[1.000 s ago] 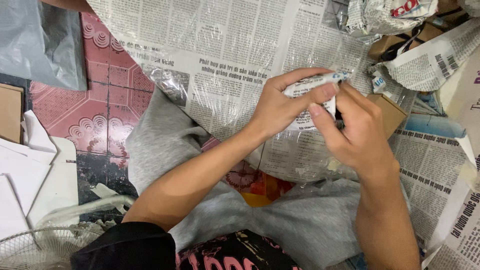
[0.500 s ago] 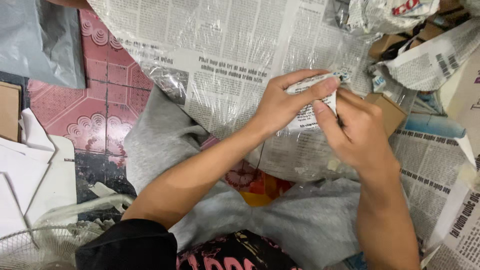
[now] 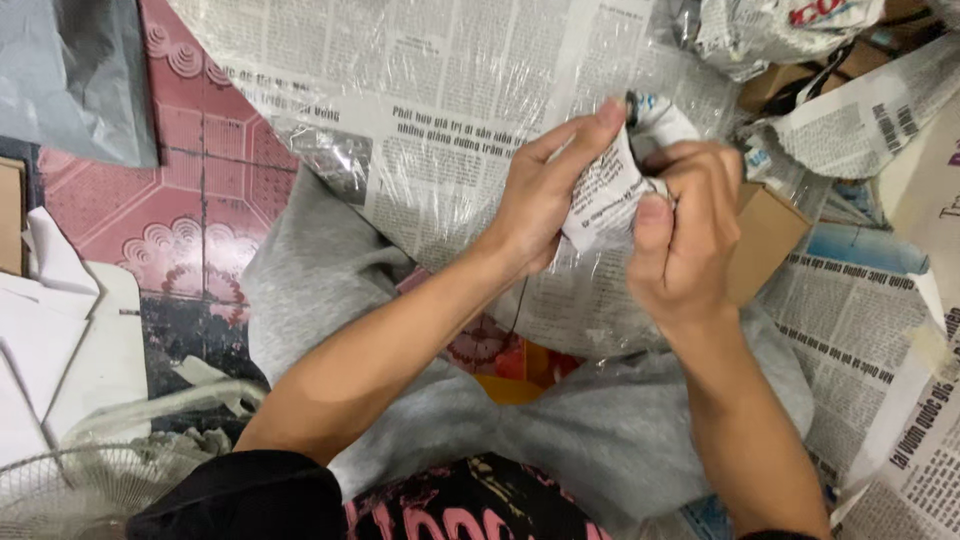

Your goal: The person wraps small glass items, including a glass and a small bowl, in newspaper. They fold the paper around each item, tuck the edges, and place the wrapped bundles on the floor.

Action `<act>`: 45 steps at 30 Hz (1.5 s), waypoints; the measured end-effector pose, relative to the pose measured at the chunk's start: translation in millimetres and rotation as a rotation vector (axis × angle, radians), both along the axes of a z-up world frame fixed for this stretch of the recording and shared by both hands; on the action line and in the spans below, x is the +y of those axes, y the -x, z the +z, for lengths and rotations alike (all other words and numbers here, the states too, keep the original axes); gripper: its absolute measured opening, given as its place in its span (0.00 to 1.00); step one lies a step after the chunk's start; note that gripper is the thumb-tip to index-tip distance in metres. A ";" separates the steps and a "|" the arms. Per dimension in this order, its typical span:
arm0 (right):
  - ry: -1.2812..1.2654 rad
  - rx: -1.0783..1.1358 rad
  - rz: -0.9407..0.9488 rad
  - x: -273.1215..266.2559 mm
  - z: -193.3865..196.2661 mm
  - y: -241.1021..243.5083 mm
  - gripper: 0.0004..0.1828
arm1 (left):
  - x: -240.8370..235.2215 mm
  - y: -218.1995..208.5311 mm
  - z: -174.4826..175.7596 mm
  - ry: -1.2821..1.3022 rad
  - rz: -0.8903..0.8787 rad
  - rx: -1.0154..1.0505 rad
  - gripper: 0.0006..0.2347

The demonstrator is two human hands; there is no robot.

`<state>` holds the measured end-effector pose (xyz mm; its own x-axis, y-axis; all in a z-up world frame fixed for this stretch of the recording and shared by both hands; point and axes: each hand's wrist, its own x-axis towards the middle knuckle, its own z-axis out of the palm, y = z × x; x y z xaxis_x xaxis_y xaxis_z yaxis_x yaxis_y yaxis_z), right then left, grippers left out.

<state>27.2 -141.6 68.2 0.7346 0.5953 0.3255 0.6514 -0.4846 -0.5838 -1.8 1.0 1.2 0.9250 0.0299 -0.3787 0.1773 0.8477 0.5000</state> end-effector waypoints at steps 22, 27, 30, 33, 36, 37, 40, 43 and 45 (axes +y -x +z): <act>-0.363 0.727 -0.013 -26.8 9.5 -31.7 0.45 | 6.1 -23.1 9.5 -0.698 -0.054 -0.231 0.42; -0.346 0.671 -0.087 -30.7 -1.2 -27.9 0.40 | 8.6 -26.7 13.5 -0.638 -0.090 -0.179 0.42; -0.350 0.702 -0.107 -17.5 -0.2 -29.6 0.42 | 19.2 -31.5 18.9 -0.748 -0.073 -0.192 0.41; -0.390 0.838 -0.089 -15.8 8.7 -27.4 0.48 | 24.0 -26.5 23.5 -0.775 -0.123 -0.181 0.43; -0.428 0.853 -0.069 -20.4 4.7 -23.3 0.47 | 27.6 -23.6 18.2 -0.843 -0.106 -0.252 0.45; -0.475 0.866 -0.083 -22.5 -1.3 -21.4 0.45 | 28.4 -21.2 15.0 -0.881 -0.094 -0.284 0.45; -0.503 0.882 -0.176 -36.6 -13.7 -14.6 0.38 | 22.0 -24.8 9.5 -0.998 -0.097 -0.284 0.46; -0.542 0.888 -0.227 -37.4 -11.8 -37.6 0.39 | 22.0 -33.1 13.3 -0.769 -0.178 -0.206 0.55; -0.529 0.843 -0.200 -35.3 4.1 -59.2 0.36 | 22.2 -33.3 16.7 -0.758 -0.051 -0.212 0.55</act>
